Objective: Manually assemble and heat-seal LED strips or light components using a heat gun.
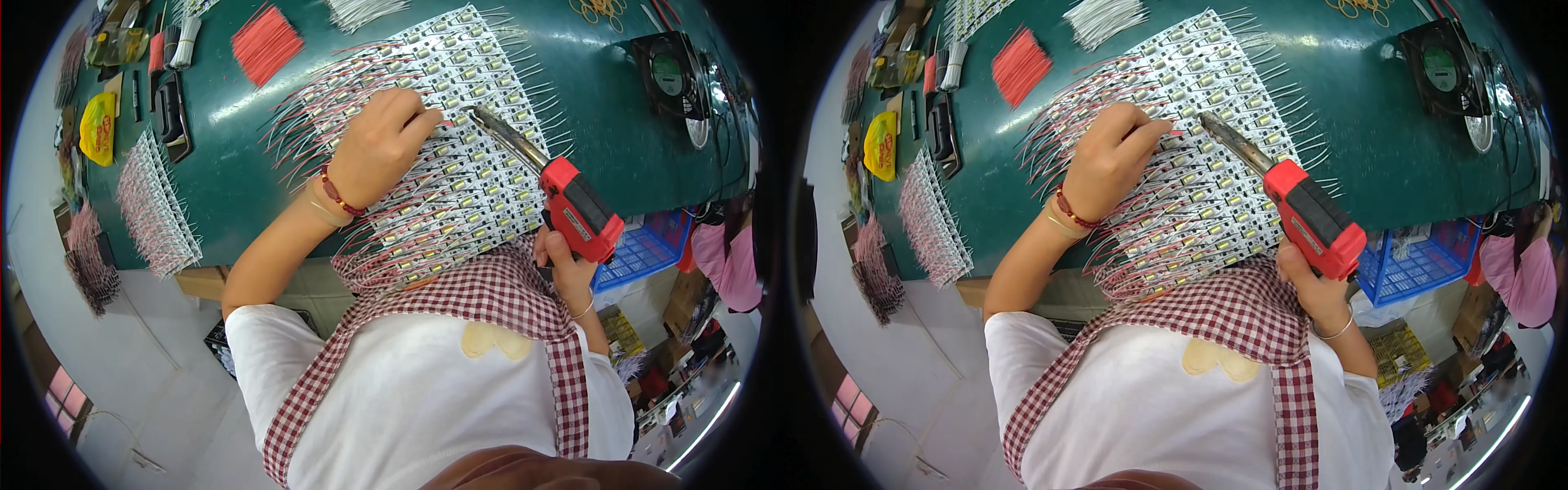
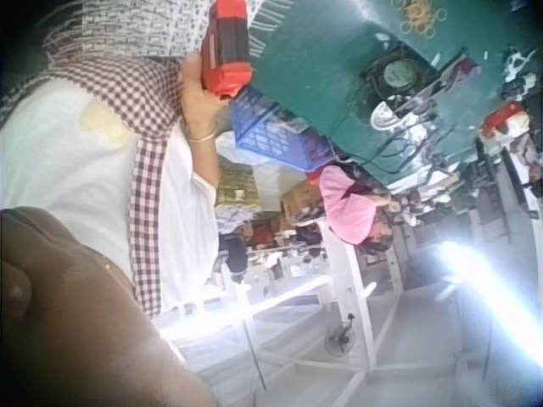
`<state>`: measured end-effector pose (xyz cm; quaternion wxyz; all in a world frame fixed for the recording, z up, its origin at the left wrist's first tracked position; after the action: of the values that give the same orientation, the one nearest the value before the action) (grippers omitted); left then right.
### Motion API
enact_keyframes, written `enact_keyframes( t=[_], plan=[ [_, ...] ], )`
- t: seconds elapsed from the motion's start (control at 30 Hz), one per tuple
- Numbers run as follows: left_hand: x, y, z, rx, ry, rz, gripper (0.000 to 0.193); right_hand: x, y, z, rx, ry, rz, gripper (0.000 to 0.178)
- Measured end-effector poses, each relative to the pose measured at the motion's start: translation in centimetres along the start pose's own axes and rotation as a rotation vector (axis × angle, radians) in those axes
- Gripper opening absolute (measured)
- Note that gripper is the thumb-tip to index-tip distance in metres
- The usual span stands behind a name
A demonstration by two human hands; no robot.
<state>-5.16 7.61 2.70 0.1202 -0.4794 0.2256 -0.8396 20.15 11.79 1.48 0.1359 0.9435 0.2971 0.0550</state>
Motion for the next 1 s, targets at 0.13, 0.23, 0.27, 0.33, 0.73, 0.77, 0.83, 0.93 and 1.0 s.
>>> enact_keyframes(
  t=[0.13, 0.23, 0.27, 0.33, 0.73, 0.77, 0.83, 0.93, 1.0],
  plan=[
    [-0.9, 1.0, 0.4, 0.033, -0.048, -0.073, 0.017, 0.1, 0.6, 0.5, 0.01, 0.013, -0.043, 0.046],
    [-1.4, 1.3, 0.5, 0.031, -0.067, -0.092, 0.019, 0.6, 1.1, 1.5, -0.116, -0.087, 0.017, 0.009],
    [-1.4, 1.3, 0.4, 0.044, -0.064, -0.103, 0.02, 0.5, 1.1, 1.7, -0.113, -0.068, -0.007, 0.01],
    [-1.4, 1.2, 0.4, 0.033, -0.071, -0.102, 0.019, 0.5, 1.1, 1.8, -0.109, -0.049, -0.031, 0.01],
    [-1.6, 0.4, 0.6, -0.049, -0.066, -0.077, 0.015, 0.8, 1.3, 3.3, -0.129, 0.007, 0.047, 0.011],
    [-1.7, 0.4, 0.6, -0.057, -0.067, -0.086, 0.016, 0.8, 1.1, 3.1, -0.064, 0.081, 0.046, 0.011],
    [-1.6, 0.3, 0.7, -0.057, -0.062, -0.095, 0.017, 0.9, 1.1, 2.8, 0.001, 0.154, 0.045, 0.011],
    [-1.6, 0.2, 0.8, -0.064, -0.06, -0.11, 0.019, 1.1, 1.5, 2.9, -0.117, 0.064, 0.016, 0.011],
    [-1.6, 0.2, 0.8, -0.069, -0.062, -0.117, 0.019, 1.3, 1.5, 2.7, -0.091, 0.055, 0.011, 0.011]
  ],
)
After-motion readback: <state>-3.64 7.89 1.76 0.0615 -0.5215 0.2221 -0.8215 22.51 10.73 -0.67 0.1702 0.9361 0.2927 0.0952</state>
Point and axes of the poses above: each hand's wrist, its own y-axis away from the middle knuckle, its own x-axis out of the back of the hand, z = x × y, the point moved 6 cm from there along -y, towards the middle knuckle, and after that the axes turned 4 degrees about z, right-handed, at the moved point
